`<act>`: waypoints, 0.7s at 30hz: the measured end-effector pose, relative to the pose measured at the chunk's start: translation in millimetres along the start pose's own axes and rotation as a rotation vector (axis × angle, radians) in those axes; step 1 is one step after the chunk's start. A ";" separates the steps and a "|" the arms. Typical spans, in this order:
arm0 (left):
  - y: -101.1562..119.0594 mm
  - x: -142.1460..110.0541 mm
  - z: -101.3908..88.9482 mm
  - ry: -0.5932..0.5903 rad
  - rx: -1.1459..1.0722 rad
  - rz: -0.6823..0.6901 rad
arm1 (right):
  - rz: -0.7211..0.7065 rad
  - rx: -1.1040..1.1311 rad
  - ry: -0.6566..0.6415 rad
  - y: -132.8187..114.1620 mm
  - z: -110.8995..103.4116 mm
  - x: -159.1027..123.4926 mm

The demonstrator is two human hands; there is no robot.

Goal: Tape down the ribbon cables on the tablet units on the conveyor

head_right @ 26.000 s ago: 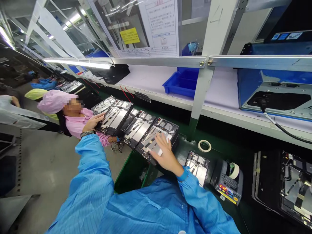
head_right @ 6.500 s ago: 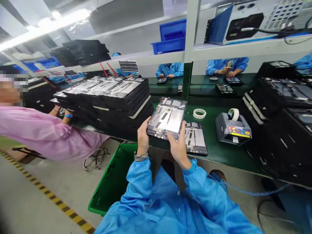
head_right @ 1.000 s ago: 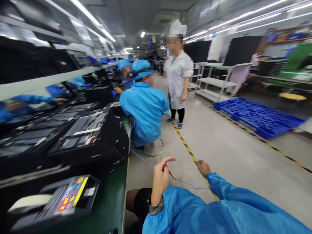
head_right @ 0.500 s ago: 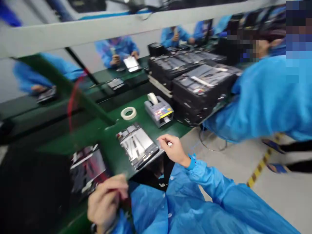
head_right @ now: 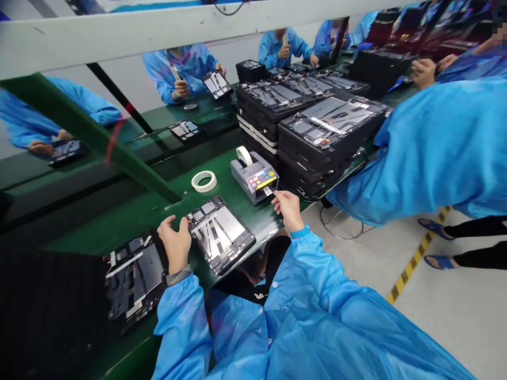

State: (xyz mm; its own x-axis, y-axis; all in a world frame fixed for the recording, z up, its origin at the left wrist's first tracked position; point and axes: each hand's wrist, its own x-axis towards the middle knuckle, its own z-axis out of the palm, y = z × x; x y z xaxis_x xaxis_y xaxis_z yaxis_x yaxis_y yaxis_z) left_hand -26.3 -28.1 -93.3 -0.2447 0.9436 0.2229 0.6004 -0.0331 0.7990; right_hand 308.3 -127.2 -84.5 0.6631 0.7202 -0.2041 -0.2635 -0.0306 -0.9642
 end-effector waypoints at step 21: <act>-28.2 51.6 49.7 -0.221 -0.197 -0.013 | 0.079 0.124 -0.007 1.9 16.4 0.8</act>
State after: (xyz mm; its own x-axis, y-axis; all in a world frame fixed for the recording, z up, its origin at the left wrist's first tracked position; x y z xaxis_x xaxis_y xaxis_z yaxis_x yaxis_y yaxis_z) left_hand -18.0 37.9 -132.1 -0.0665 0.9926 0.1016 0.4335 -0.0629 0.8990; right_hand 296.8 -115.3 -83.7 0.6318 0.7240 -0.2768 -0.3993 -0.0021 -0.9168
